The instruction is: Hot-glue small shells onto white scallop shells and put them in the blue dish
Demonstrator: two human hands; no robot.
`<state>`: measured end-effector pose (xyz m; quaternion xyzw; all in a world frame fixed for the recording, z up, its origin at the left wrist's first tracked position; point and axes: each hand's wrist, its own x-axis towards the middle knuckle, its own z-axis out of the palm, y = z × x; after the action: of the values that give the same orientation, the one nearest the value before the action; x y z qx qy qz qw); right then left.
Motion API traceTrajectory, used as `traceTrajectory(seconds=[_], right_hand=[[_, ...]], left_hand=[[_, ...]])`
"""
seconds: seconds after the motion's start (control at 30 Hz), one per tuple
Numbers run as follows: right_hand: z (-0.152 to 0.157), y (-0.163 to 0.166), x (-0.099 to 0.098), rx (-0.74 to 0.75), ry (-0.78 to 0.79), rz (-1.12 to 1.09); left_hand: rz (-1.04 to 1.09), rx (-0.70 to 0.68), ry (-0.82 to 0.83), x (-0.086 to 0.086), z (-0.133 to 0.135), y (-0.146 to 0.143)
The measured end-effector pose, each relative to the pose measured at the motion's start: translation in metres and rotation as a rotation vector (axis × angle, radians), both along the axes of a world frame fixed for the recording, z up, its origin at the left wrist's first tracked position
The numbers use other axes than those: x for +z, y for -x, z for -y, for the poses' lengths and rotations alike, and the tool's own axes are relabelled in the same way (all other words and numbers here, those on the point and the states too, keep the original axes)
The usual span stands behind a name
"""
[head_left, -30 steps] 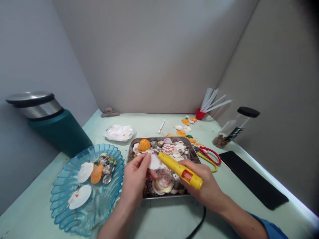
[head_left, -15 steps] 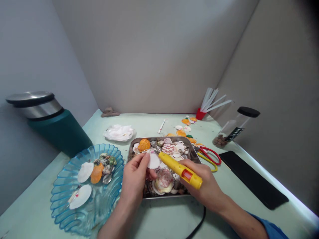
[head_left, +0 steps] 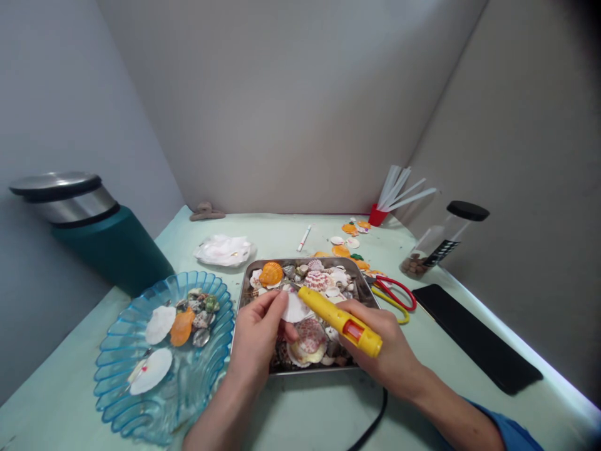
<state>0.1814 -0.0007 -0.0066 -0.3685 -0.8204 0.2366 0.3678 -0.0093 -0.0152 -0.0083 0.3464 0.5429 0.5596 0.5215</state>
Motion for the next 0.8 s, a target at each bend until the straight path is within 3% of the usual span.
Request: traceTrajectory(seconds=[0.53,0.8], right_hand=[[0.0001,0.0006,0.0002,0.009,0.033,0.01],[0.0014,0.0005,0.003,0.009,0.031,0.006]], left_hand=[[-0.038,-0.078,-0.003,0.0048,0.0009,-0.0014],[-0.005,-0.038,0.01,0.0053,0.0004,-0.0012]])
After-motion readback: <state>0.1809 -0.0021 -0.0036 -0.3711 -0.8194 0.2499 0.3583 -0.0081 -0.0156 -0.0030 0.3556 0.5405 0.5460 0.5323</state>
